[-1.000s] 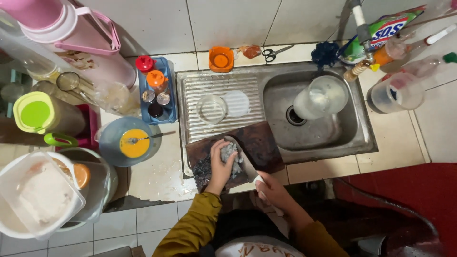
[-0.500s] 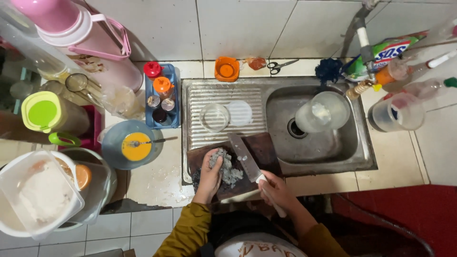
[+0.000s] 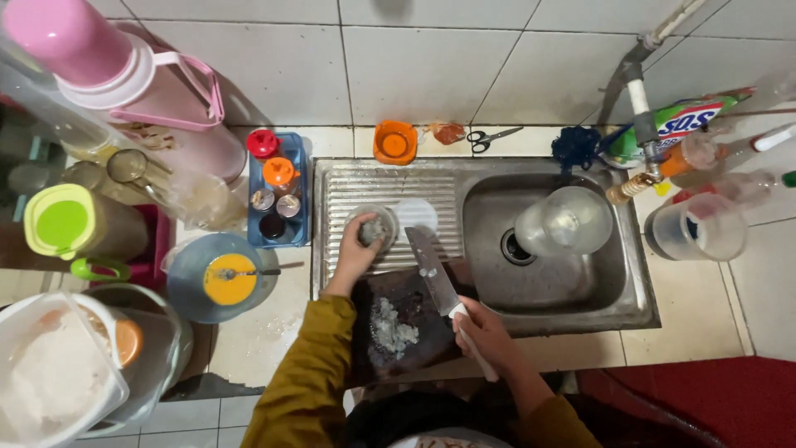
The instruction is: Chopping ingredients on a cutting board followed by washing the board and plastic containers in a sink.
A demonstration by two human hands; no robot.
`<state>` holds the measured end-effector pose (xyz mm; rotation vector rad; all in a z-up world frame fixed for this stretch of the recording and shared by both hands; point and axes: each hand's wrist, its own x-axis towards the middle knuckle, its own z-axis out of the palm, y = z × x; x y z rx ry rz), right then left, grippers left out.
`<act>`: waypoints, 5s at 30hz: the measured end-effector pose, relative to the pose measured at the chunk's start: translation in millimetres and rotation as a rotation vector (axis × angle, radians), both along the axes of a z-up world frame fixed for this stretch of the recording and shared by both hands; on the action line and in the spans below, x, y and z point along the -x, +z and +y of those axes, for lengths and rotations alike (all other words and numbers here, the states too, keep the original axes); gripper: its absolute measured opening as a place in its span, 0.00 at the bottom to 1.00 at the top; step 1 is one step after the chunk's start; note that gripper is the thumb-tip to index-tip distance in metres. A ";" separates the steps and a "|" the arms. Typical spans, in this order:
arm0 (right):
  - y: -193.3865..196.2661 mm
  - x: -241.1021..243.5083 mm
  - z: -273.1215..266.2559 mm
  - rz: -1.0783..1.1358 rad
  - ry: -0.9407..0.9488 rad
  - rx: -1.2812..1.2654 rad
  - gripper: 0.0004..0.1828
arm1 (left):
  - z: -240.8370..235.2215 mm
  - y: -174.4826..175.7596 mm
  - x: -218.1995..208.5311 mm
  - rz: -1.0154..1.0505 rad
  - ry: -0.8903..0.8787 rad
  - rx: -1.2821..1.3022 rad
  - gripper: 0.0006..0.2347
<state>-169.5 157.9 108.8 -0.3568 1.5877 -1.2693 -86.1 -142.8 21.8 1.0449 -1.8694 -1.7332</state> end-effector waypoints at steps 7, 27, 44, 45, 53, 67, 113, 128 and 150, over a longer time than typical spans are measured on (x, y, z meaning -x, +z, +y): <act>-18.6 -0.5 6.0 0.050 0.043 -0.051 0.27 | -20.0 19.3 17.8 -0.173 -0.054 -0.058 0.18; -45.4 -45.4 44.8 0.120 -0.005 -0.052 0.15 | 35.4 30.4 -28.9 -0.117 -0.167 0.087 0.11; -101.5 -123.4 63.3 0.461 -0.156 -0.080 0.23 | 164.7 -13.0 -106.4 0.041 -0.257 0.411 0.18; -98.1 -126.5 62.0 0.466 -0.154 -0.064 0.23 | 166.0 -16.3 -105.8 0.044 -0.245 0.415 0.19; -117.5 -144.2 60.8 0.311 -0.182 -0.108 0.23 | 171.1 -30.5 -102.5 0.061 -0.179 0.445 0.19; -55.2 -144.1 18.4 0.056 -0.067 0.068 0.33 | 166.9 -21.8 -86.1 0.286 0.527 0.163 0.03; -62.7 -59.7 35.6 0.199 -0.012 0.029 0.30 | 111.2 3.5 -119.8 -0.356 -0.754 0.483 0.16; -53.4 -100.1 44.1 0.201 -0.149 -0.012 0.28 | 57.9 -10.6 -125.9 -0.274 -0.536 0.416 0.05; -67.7 0.0 -123.3 -0.033 -0.246 0.130 0.30 | 0.9 24.6 -26.0 -0.007 -0.545 0.951 0.28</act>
